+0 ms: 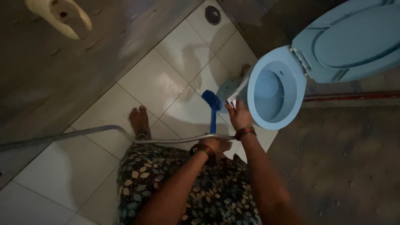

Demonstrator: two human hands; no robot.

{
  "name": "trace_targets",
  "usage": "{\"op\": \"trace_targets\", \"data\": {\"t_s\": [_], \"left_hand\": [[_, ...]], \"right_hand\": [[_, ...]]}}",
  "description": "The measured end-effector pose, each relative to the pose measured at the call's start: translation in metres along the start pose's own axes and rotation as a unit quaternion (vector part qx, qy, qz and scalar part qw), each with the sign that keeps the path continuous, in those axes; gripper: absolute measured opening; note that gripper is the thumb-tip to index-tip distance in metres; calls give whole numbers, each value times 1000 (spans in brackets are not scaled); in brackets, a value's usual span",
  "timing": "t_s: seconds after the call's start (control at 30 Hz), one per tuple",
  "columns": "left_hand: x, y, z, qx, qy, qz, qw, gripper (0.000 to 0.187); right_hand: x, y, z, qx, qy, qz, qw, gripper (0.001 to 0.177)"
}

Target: The person scrubs the exterior base and the interior bowl of a toilet using a long-handled brush while using a bidet sprayer to rinse the surfaces.

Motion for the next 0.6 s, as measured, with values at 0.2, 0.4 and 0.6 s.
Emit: {"op": "trace_targets", "data": {"t_s": [0.2, 0.4, 0.6], "left_hand": [[19, 9, 1, -67, -12, 190, 979, 42], [25, 89, -63, -153, 283, -152, 935, 66], [11, 103, -88, -145, 306, -133, 932, 51]], "right_hand": [[9, 21, 40, -34, 1, 1, 999, 42], [-6, 35, 76, -31, -63, 38, 997, 47], [-25, 16, 49, 27, -6, 41, 999, 50]]}}
Point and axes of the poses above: each hand's wrist, its own z-axis towards the middle knuckle, its own y-axis out of the back of the hand, x = y × z, the point moved 8 cm from there along z, towards the middle knuckle, and after that the axes turned 10 degrees about -x, right-handed, at the moved point
